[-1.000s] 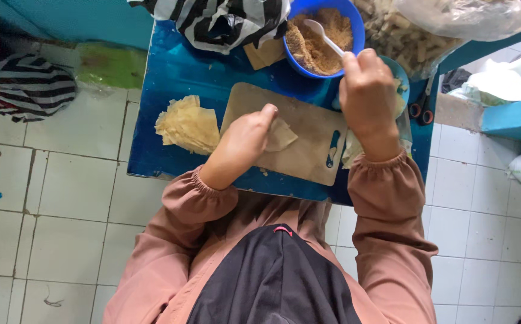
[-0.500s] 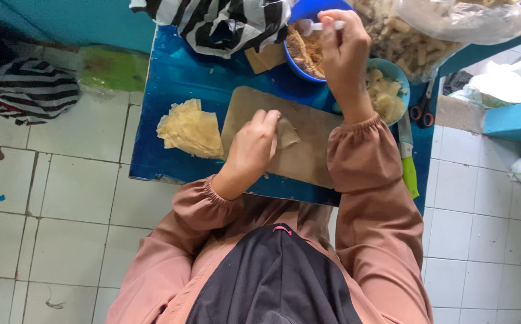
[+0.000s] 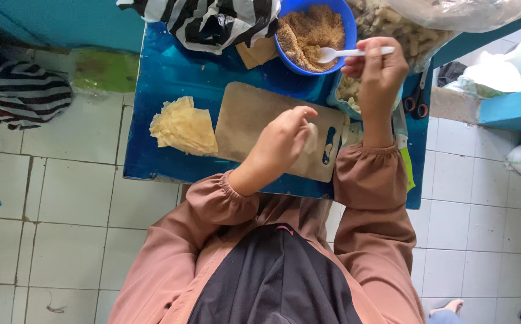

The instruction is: The person sits at a blue table folding thin square pastry wrappers into triangular pieces, stacking the folded pieces on a cutting board. They occasionally spoon brown filling from a blue bowl onto a wrapper and fold the wrapper over the filling by hand.

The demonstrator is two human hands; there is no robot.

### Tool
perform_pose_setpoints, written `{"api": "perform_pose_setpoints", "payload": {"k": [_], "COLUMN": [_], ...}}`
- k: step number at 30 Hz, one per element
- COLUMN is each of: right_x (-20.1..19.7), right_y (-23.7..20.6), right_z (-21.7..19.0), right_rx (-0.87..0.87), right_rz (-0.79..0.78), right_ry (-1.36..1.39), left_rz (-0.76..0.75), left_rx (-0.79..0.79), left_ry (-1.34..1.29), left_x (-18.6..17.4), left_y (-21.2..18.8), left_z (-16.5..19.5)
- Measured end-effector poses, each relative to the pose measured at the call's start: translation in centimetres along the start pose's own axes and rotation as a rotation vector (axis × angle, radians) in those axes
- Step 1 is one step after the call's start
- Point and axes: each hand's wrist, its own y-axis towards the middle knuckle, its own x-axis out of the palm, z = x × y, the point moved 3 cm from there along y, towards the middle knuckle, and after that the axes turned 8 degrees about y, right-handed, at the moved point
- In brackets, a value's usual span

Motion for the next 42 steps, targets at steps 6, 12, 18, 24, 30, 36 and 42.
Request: {"api": "perform_pose_setpoints", "payload": {"k": [6,12,18,24,30,36,42], "right_x": [-2.5,-2.8,-1.5,0.5,2.0,3.6,3.4], "right_y": [-0.6,-3.9,-12.0,-17.6,-19.1,-18.7,-17.0], "right_z": [0.9,-1.1,-2.7,-2.9,-5.4,-8.3,-9.3], "right_rx": [0.015,0.095,0.234,0.196,-0.205,-0.605,-0.653], "right_rz": [0.091,0.144,0.119,-0.011,-0.269,-0.649,-0.362], "right_ry": [0.188,0.405,0.402,0.185,-0.216,-0.580,-0.570], "left_rz": [0.076,0.047,0.037,0.016,0.042,0.062,0.092], "left_rx": [-0.009,-0.071,-0.094,-0.134,-0.085,-0.128,-0.084], "left_ry": [0.209,0.236,0.184,0.124,0.129,0.190,0.135], "left_x": [-1.4,-2.4,-3.2,-3.3,-3.7,-4.1,-3.8], "left_y": [-1.0,-3.0,-4.1,-4.9,-5.5,-5.7,-5.2], "left_z": [-3.0,-3.2,-2.7,-2.1,-1.7,-2.0,-1.7]}}
